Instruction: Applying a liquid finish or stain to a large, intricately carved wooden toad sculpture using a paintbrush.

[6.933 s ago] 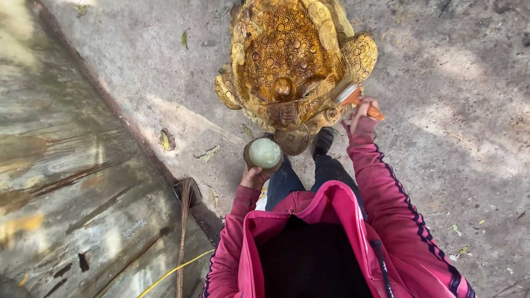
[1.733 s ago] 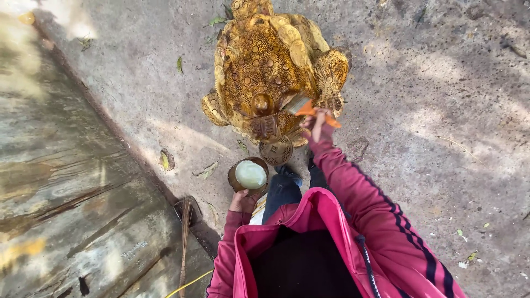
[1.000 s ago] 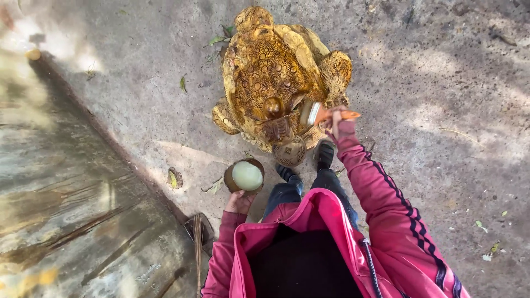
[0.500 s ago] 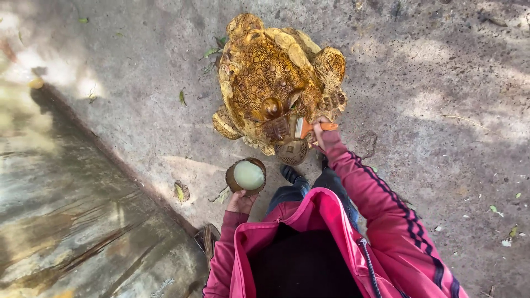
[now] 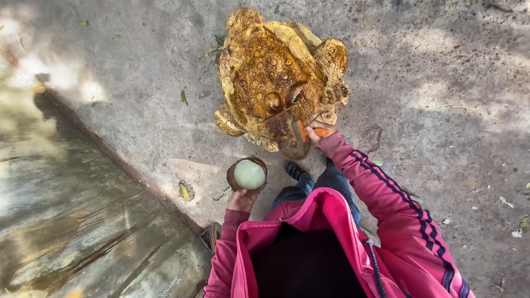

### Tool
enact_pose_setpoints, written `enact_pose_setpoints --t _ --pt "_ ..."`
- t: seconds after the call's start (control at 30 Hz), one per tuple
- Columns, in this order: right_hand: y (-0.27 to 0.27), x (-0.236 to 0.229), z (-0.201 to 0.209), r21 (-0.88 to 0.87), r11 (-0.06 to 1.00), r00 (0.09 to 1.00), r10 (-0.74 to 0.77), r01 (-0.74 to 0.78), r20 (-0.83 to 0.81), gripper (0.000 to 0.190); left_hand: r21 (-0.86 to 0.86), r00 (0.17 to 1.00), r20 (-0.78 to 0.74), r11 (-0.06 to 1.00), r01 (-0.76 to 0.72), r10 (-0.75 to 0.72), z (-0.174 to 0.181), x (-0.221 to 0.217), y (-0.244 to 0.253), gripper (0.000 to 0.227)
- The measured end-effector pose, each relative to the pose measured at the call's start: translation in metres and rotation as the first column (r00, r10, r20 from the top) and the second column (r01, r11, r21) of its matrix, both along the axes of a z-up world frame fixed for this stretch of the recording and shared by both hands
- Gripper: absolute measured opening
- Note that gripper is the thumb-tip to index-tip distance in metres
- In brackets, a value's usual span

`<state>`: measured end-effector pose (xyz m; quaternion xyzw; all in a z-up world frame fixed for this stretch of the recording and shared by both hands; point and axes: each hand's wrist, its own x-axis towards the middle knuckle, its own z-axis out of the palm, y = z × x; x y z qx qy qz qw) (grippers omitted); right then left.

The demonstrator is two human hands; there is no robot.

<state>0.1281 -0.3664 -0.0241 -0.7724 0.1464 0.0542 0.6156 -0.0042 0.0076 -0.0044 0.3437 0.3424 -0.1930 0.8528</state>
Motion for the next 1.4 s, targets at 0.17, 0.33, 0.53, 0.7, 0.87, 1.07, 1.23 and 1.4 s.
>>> enact_pose_setpoints --t 0.17,0.33,0.53,0.7,0.87,1.07,1.23,1.4 --pt "0.004 0.017 -0.064 -0.201 0.930 0.947 -0.279 0.307 0.157 0.018 -0.017 0.999 0.034 1.000 -0.004 0.004 -0.004 -0.002 0.001 0.057" --pt "0.046 -0.013 0.072 -0.083 0.992 0.983 0.109 -0.098 0.147 0.019 -0.043 1.000 0.018 0.999 -0.003 0.004 -0.065 -0.018 0.025 0.056" --pt "0.016 0.033 0.040 -0.150 0.962 0.952 -0.187 0.227 0.241 0.021 -0.095 0.999 0.029 0.995 -0.035 0.038 -0.063 -0.019 0.021 0.047" --pt "-0.018 0.095 0.030 -0.327 0.933 0.977 -0.088 0.149 0.194 0.024 -0.109 0.997 0.034 0.992 -0.060 0.064 -0.043 -0.021 0.018 0.033" --pt "-0.035 0.119 -0.008 -0.061 0.982 0.984 -0.177 0.177 0.001 0.018 -0.094 0.997 0.020 0.993 -0.076 0.078 -0.014 -0.025 0.018 0.037" --pt "-0.015 0.124 0.049 -0.391 0.875 0.952 -0.304 0.286 0.016 0.013 -0.085 0.996 0.013 0.993 -0.084 0.086 -0.020 -0.031 0.032 0.040" --pt "0.005 0.121 0.005 -0.455 0.822 0.930 -0.364 0.342 0.041 0.020 -0.096 0.997 0.004 0.993 -0.071 0.071 -0.048 -0.036 0.039 0.047" --pt "-0.001 0.109 0.010 -0.350 0.894 0.959 -0.271 0.281 0.078 0.023 -0.099 0.998 0.034 0.994 -0.046 0.049 -0.042 -0.030 0.041 0.055"
